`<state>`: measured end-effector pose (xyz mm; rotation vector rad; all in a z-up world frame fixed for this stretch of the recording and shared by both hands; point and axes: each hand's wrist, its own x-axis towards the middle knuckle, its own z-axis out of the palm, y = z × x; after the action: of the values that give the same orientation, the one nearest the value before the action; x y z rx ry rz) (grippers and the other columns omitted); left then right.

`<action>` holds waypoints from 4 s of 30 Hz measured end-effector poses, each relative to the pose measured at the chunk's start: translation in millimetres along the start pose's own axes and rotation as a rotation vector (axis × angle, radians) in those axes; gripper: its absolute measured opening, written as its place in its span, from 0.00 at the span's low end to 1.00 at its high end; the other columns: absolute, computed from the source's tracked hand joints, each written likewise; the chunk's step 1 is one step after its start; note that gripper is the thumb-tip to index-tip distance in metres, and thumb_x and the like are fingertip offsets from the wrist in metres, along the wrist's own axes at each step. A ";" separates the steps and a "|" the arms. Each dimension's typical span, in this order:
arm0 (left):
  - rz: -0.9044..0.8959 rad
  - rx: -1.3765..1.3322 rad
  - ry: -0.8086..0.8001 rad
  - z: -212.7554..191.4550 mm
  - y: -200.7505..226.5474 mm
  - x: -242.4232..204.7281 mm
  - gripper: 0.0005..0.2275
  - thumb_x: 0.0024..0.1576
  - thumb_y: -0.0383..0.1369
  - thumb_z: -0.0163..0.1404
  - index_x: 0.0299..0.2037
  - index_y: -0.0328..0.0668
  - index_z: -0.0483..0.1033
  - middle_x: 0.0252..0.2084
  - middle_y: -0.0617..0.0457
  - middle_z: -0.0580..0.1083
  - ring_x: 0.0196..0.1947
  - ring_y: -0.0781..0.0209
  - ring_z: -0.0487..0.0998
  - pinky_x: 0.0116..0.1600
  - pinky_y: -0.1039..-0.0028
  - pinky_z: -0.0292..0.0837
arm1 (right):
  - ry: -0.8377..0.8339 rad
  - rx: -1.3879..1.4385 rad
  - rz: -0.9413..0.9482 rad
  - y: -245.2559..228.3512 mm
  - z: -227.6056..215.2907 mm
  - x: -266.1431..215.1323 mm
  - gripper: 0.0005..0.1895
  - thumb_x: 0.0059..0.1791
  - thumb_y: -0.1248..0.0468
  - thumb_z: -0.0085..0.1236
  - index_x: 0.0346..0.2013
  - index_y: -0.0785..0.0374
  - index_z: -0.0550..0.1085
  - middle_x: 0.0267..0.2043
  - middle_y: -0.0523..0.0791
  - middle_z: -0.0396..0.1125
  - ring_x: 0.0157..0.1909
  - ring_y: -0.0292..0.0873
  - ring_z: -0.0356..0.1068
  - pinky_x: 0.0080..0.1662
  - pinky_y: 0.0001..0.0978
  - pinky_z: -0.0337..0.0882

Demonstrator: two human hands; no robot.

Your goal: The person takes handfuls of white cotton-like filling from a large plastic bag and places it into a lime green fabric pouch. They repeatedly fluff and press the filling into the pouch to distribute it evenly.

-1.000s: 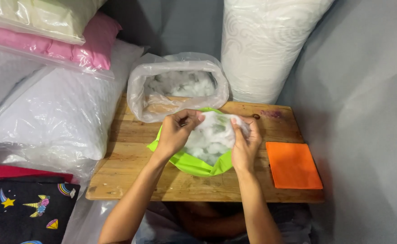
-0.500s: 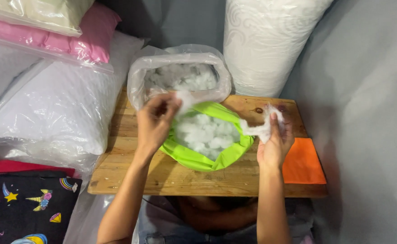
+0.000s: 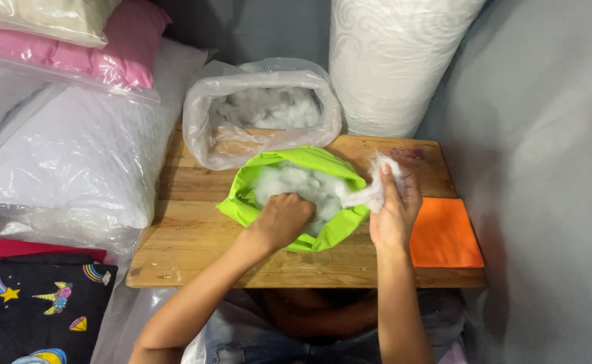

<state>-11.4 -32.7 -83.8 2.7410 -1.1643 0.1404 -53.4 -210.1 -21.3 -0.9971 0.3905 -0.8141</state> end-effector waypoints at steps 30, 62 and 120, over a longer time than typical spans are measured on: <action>0.031 -0.869 0.441 -90.8 8.2 -10.3 0.07 0.58 0.27 0.56 0.43 0.38 0.84 0.36 0.42 0.82 0.38 0.39 0.83 0.46 0.59 0.76 | 0.031 -0.131 -0.192 14.3 -2.8 18.6 0.08 0.53 0.64 0.64 0.36 0.52 0.71 0.29 0.42 0.70 0.23 0.36 0.72 0.24 0.22 0.74; -0.409 -1.009 0.811 -103.7 -20.1 -25.4 0.06 0.56 0.27 0.61 0.42 0.47 0.86 0.29 0.51 0.81 0.29 0.66 0.83 0.42 0.76 0.80 | -0.198 0.062 -0.006 10.6 -8.8 0.5 0.09 0.49 0.74 0.64 0.34 0.59 0.73 0.35 0.44 0.74 0.32 0.38 0.75 0.34 0.24 0.75; -0.790 -0.979 0.489 -83.0 -49.5 -86.1 0.06 0.50 0.31 0.58 0.32 0.35 0.80 0.17 0.46 0.76 0.18 0.60 0.80 0.32 0.74 0.74 | -1.060 -1.297 -0.668 -12.3 23.8 -37.6 0.14 0.51 0.58 0.60 0.49 0.59 0.76 0.50 0.46 0.72 0.53 0.50 0.74 0.52 0.43 0.73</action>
<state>-37.3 77.1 -20.5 1.8936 0.0657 0.0902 -68.0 -171.2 -1.1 -2.6687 -0.4748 -0.4093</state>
